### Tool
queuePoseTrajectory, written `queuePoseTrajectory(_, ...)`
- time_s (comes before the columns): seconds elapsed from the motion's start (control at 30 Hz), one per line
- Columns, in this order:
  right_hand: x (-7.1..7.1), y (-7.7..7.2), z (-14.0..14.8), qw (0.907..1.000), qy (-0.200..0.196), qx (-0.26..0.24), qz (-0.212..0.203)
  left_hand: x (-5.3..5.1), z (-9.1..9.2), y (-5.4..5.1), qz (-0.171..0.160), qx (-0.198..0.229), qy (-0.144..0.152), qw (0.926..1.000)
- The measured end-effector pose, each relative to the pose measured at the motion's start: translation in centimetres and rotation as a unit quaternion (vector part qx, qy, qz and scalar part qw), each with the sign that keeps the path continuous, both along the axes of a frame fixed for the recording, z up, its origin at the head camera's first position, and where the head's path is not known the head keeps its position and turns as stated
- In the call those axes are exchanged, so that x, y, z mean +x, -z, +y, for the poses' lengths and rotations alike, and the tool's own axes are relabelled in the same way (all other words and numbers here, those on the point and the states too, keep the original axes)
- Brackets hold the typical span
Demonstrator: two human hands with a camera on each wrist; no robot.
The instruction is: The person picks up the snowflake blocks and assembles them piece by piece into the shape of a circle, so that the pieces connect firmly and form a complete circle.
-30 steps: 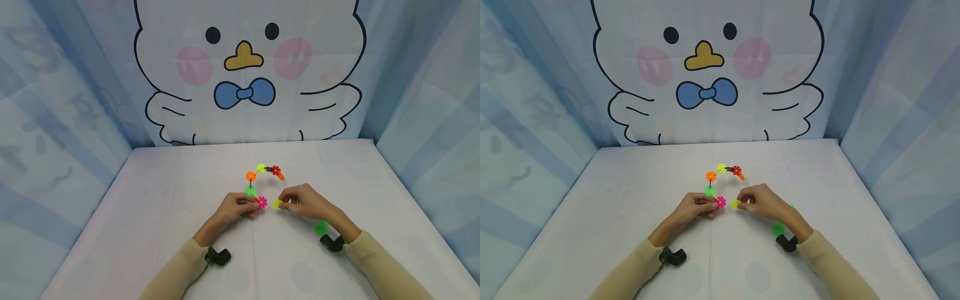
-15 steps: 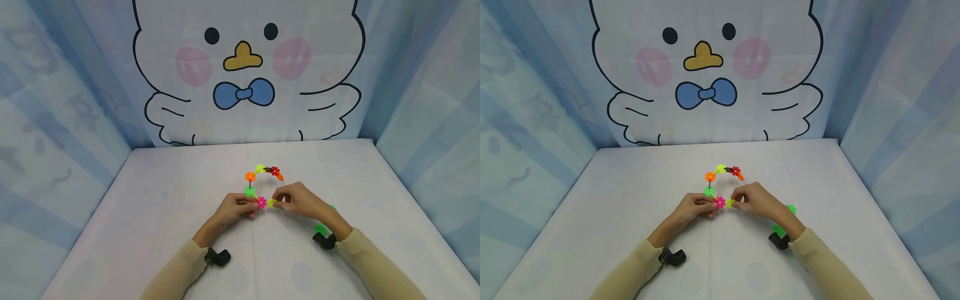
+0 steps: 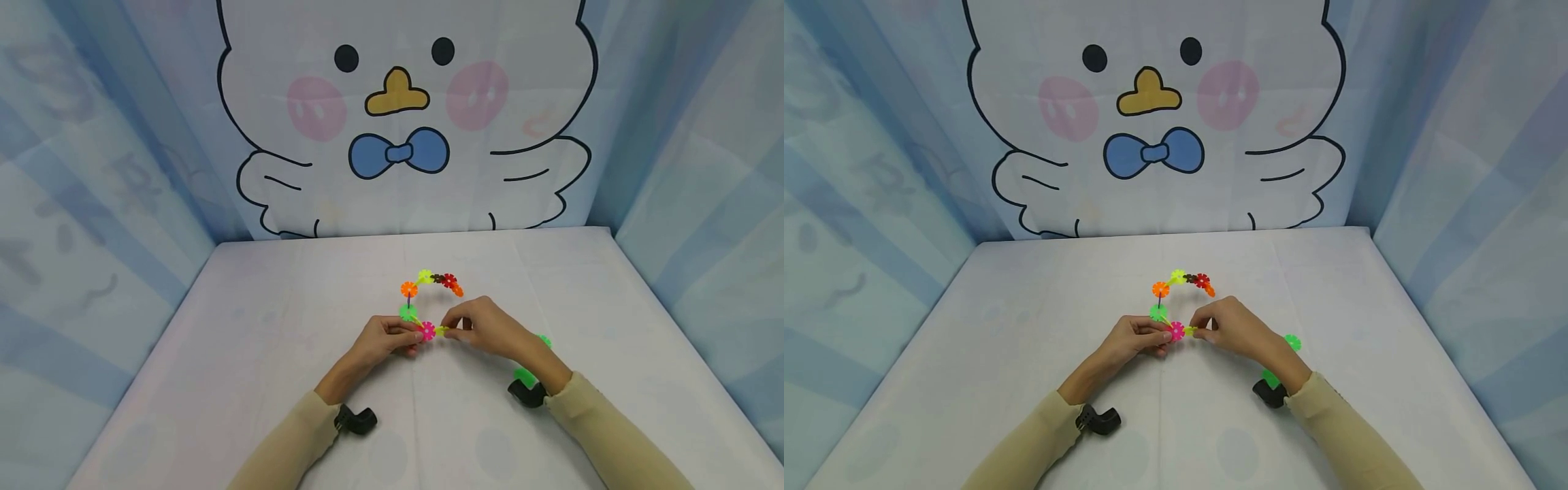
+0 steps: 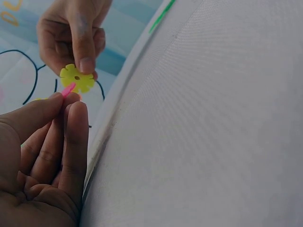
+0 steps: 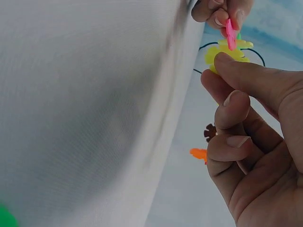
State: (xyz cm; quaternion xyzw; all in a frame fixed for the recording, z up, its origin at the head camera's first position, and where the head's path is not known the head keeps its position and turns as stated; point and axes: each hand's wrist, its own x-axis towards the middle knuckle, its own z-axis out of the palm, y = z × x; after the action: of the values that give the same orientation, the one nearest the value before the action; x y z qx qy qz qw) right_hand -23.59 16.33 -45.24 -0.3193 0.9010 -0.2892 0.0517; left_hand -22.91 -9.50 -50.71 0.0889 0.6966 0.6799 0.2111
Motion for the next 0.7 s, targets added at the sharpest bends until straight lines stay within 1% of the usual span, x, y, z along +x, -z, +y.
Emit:
queuePoseTrajectory(0.27,0.17,0.10,-0.08,0.9993,0.003,-0.005,0.036,0.00,0.03,0.15,0.006,0.006,0.000,1.0000)
queuePoseTrajectory(0.43,0.27,0.04,-0.24,0.9989,0.007,-0.011,0.045,0.04,-0.04,0.07,0.007,0.006,-0.002,1.0000)
queuePoseTrajectory(0.6,0.33,0.14,-0.44,0.9979,0.010,-0.017,0.061,0.00,-0.12,0.05,0.002,0.013,-0.004,0.9999)
queuePoseTrajectory(0.7,0.36,0.24,-0.59,0.9966,0.005,-0.026,0.078,-0.01,-0.13,0.10,-0.003,0.017,-0.008,0.9998)
